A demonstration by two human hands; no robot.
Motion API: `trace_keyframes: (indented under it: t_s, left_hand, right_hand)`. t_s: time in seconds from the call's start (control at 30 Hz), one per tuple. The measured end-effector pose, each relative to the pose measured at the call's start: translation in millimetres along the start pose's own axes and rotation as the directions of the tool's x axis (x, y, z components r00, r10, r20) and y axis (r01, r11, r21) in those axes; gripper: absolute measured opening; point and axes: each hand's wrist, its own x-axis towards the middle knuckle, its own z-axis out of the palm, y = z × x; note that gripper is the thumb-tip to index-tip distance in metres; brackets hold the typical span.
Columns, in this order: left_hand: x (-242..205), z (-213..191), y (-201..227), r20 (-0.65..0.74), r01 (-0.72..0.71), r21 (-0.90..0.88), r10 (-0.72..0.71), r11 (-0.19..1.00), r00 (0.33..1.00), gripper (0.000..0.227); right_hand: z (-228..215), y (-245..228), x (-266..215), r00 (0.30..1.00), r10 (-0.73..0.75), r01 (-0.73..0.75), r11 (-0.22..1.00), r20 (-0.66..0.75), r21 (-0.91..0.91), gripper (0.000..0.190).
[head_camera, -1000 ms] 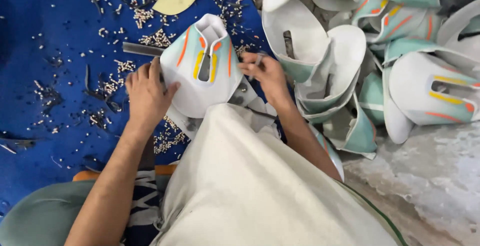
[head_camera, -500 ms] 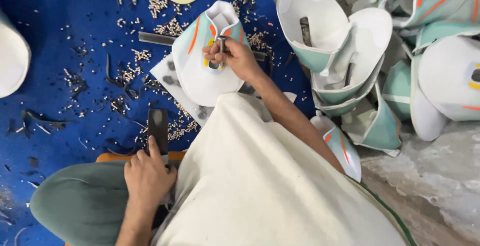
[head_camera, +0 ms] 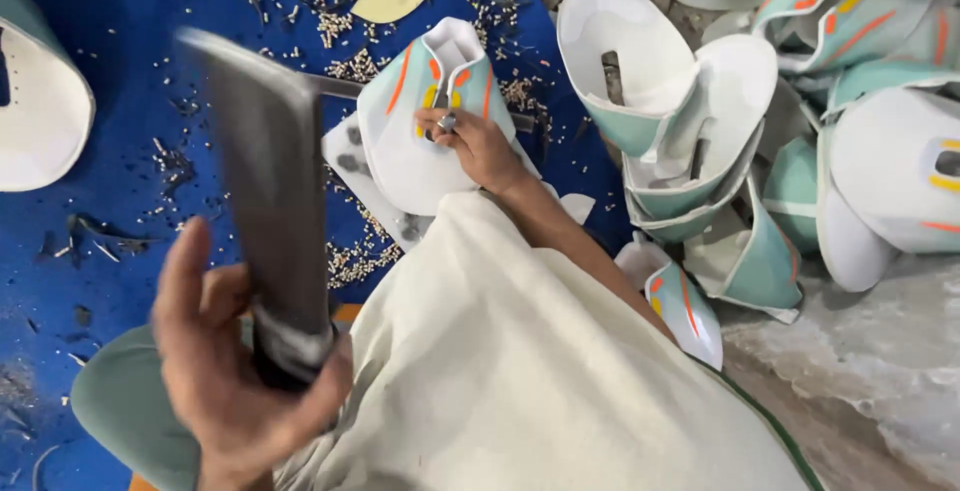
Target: The person is hammering and marking shoe upper components onto a template on the floor.
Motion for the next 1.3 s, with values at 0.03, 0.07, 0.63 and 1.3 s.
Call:
trace_keyframes:
  t_s: [0.03, 0.07, 0.63, 1.3]
  left_hand:
    - [3.7, 5.5, 2.1, -0.053, -0.095, -0.135, 0.088, 0.986, 0.995, 0.087]
    - [7.5, 11.4, 4.9, -0.117, -0.194, -0.262, 0.168, 0.946, 0.979, 0.073]
    - [10.8, 58.4, -61.0, -0.01, 0.014, -0.131, -0.015, 0.991, 1.0, 0.035]
    - [18.6, 60.1, -63.6, 0.013, -0.066, -0.116, 0.068, 0.991, 0.998, 0.057]
  right_hand:
    - [-1.8, -3.1, 2.1, 0.998, -0.058, 0.058, 0.998, 0.004, 0.007, 0.031]
    - [-4.4, -6.3, 4.2, 0.993, -0.116, 0.116, 0.993, 0.009, 0.015, 0.03]
    - [-7.1, 49.7, 32.6, 0.926, 0.373, -0.318, 0.708, 0.048, 0.63, 0.007]
    - [-15.2, 55.4, 50.8, 0.944, 0.33, -0.267, 0.735, 0.015, 0.623, 0.01]
